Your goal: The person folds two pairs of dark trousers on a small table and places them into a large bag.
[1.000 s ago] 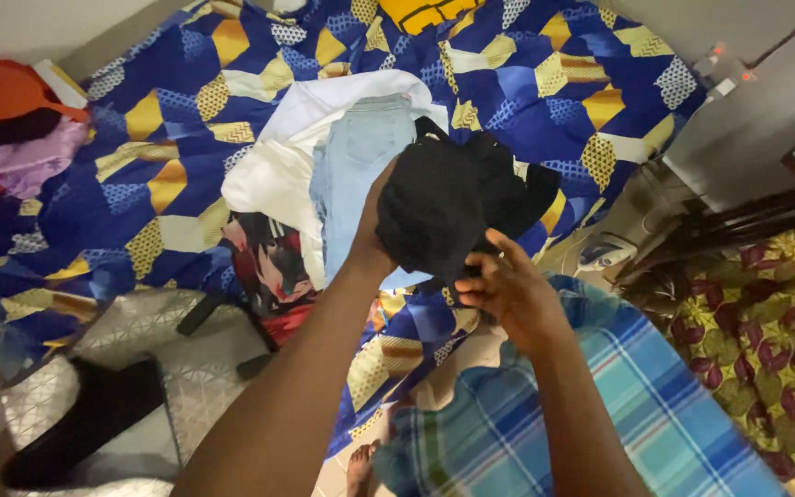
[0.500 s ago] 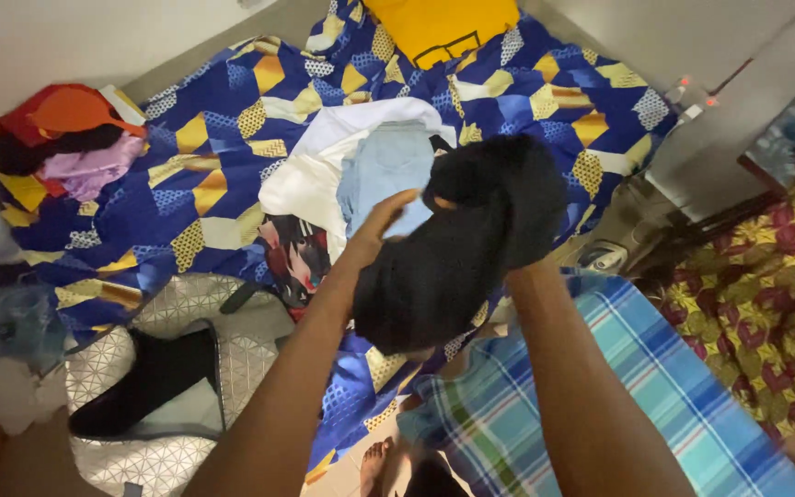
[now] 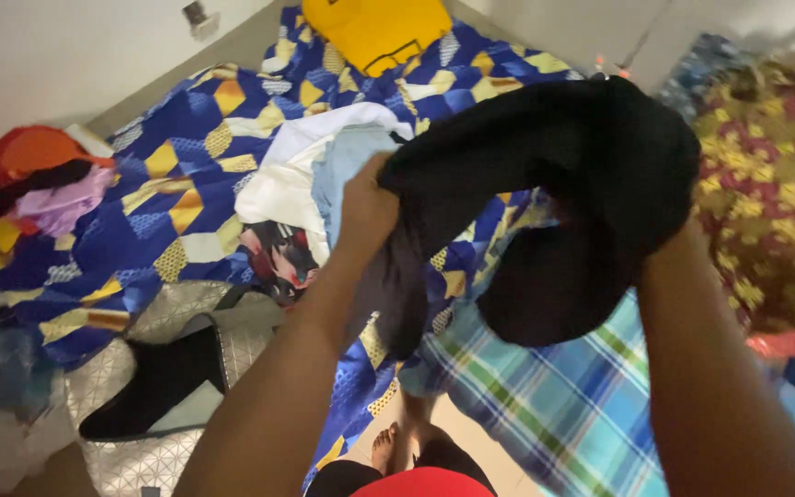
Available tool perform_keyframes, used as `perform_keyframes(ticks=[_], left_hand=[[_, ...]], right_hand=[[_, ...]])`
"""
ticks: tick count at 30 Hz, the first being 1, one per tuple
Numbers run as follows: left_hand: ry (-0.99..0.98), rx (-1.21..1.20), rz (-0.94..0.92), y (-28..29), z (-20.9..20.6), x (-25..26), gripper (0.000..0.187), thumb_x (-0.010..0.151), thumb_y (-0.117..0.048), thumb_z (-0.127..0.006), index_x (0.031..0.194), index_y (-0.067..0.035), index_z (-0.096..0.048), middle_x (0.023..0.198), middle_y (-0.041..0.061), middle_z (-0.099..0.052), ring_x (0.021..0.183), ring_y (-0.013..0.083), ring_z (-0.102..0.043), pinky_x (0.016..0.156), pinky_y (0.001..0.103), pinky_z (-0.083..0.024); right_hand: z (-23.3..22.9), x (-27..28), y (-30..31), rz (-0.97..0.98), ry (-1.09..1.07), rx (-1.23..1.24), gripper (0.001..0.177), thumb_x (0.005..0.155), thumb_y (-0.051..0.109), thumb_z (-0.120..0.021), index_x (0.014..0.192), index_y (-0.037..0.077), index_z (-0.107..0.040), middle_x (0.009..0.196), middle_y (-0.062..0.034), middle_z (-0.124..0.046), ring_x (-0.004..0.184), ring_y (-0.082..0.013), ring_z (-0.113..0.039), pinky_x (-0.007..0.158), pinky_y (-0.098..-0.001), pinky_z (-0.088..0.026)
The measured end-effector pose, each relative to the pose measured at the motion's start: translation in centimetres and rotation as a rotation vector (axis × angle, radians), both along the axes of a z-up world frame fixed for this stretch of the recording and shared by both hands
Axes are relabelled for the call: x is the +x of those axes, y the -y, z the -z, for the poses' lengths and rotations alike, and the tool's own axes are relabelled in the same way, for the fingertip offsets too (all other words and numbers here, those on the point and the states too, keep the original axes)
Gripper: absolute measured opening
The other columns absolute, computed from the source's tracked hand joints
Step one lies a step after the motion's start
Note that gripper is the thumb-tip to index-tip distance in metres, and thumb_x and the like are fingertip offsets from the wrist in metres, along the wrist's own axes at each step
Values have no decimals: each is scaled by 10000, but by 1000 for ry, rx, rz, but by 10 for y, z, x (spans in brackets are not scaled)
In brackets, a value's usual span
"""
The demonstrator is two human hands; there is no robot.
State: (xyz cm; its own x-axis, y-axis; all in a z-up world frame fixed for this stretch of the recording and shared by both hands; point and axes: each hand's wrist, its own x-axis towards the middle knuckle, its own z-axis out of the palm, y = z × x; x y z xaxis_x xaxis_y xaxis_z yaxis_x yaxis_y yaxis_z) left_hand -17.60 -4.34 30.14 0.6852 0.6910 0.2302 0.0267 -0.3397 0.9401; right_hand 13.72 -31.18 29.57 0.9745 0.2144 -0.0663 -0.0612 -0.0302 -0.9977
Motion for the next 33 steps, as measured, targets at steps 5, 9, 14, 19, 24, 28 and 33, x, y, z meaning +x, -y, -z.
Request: perform_keyframes(ticks=[5, 9, 14, 19, 24, 28, 33], left_hand=[[211, 227, 45, 30, -82, -8, 275, 867, -43, -728, 1133, -99, -682, 954, 122, -748, 903, 261, -749, 791, 351, -561], [192, 377, 423, 74, -133, 3, 347, 791, -134, -846, 1092, -82, -681, 947, 115, -745, 887, 257, -737, 786, 346, -553], [-117, 524, 994, 143, -138, 27, 540, 650, -313, -924, 1080, -76, -698, 980, 128, -734, 914, 272, -711, 786, 370, -537], [-191, 732, 1099, 225, -67, 62, 403, 725, -301, -827, 1048, -74, -748, 1016, 184, -733, 978, 380, -684, 837, 453, -524], [-61, 596, 887, 294, -3, 75, 271, 809, -261, -725, 987, -57, -742, 986, 208, -731, 969, 416, -677, 840, 492, -527], [-133, 569, 813, 342, 17, 72, 273, 848, -290, -693, 961, -44, -732, 980, 210, -732, 960, 423, -672, 831, 504, -526], [-258, 538, 727, 374, 23, 71, 366, 833, -390, -735, 942, -41, -734, 928, 213, -728, 905, 426, -676, 786, 511, -525]], right_hand=[[-34, 15, 136, 114, 55, -131, 413, 906, 67, -582, 1310, 125, -518, 1043, -76, -637, 749, -251, -657, 608, -446, -543], [-46, 8, 251, 161, 67, -284, 363, 915, 67, -570, 1275, 116, -563, 1002, -72, -651, 721, -243, -652, 588, -440, -540], [-20, -59, 412, 190, -7, -483, 313, 927, 68, -556, 1231, 106, -619, 951, -66, -668, 684, -232, -645, 563, -433, -535], [26, -138, 558, 199, -173, -574, 283, 938, 69, -541, 1187, 95, -675, 900, -61, -686, 648, -221, -639, 538, -425, -531], [47, -202, 645, 280, -248, -924, 290, 1023, 80, -546, 1258, 118, -710, 881, -133, -689, 627, -244, -578, 521, -435, -457], [84, -221, 681, 403, -422, -526, 266, 936, 98, -660, 1196, 47, -630, 830, -77, -621, 563, -183, -511, 468, -362, -396], [143, -226, 660, 227, -167, -412, 295, 910, 146, -715, 1172, 13, -689, 810, -61, -598, 579, -165, -479, 501, -318, -381]])
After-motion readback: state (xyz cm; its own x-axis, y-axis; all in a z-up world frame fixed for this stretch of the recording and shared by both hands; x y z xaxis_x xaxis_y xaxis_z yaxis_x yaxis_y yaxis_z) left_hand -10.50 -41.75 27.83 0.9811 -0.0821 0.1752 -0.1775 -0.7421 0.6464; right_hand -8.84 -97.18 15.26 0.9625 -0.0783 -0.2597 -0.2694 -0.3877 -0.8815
